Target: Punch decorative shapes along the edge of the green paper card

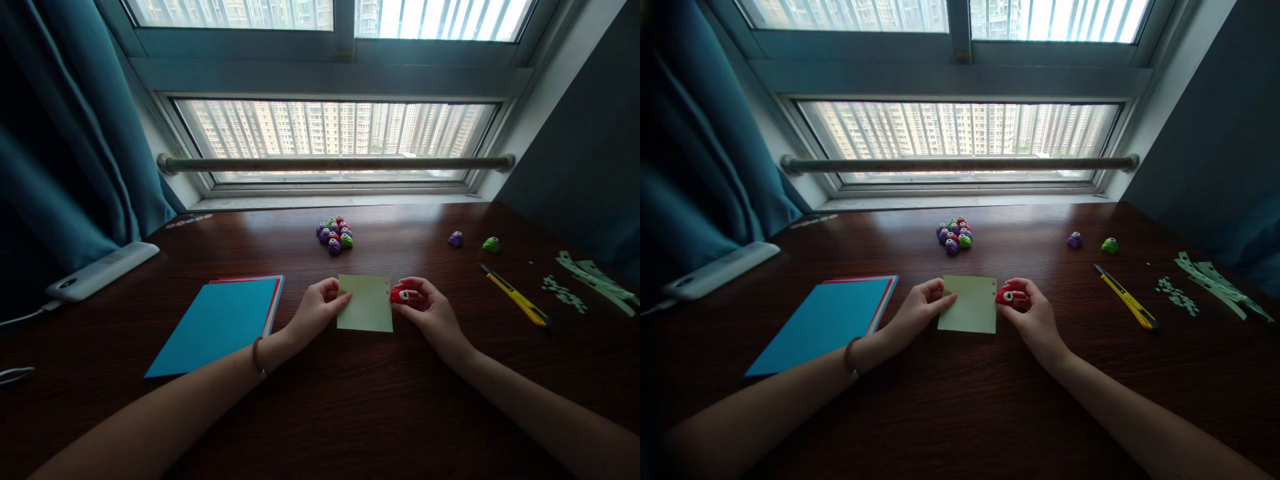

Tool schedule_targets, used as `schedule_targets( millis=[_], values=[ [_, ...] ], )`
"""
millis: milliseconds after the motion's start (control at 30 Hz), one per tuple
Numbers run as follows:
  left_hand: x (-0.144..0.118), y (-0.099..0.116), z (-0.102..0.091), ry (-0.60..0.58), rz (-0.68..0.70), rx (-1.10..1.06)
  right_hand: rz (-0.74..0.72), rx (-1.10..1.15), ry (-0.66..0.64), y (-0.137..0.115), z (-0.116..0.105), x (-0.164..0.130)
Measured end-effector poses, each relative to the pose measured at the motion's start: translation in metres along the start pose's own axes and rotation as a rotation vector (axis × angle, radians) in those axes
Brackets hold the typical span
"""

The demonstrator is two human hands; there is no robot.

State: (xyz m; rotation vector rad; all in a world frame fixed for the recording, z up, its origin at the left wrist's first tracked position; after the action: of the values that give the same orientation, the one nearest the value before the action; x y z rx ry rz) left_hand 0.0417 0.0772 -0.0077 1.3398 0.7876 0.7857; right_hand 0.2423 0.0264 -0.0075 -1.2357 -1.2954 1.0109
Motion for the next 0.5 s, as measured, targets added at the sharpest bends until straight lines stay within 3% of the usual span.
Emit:
schedule_targets(
  millis=[500],
  values=[
    [-0.0001, 0.0001, -0.0009, 0.019, -0.003, -0.021, -0.028, -0.037, -0.025, 0.0034, 0.0011, -0.0007]
  ],
)
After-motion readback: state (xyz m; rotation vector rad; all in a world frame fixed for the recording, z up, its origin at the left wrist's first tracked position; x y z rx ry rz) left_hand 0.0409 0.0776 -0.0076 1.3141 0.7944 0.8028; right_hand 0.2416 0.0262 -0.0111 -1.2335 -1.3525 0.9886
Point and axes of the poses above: each hand's wrist, its own x-axis towards the middle knuckle, its own z-axis out of the palm, y = z × x, the point moved 5 cm from there along x, towards the middle knuckle, and after that the axes turned 6 degrees about -y, right-handed, at the moved point
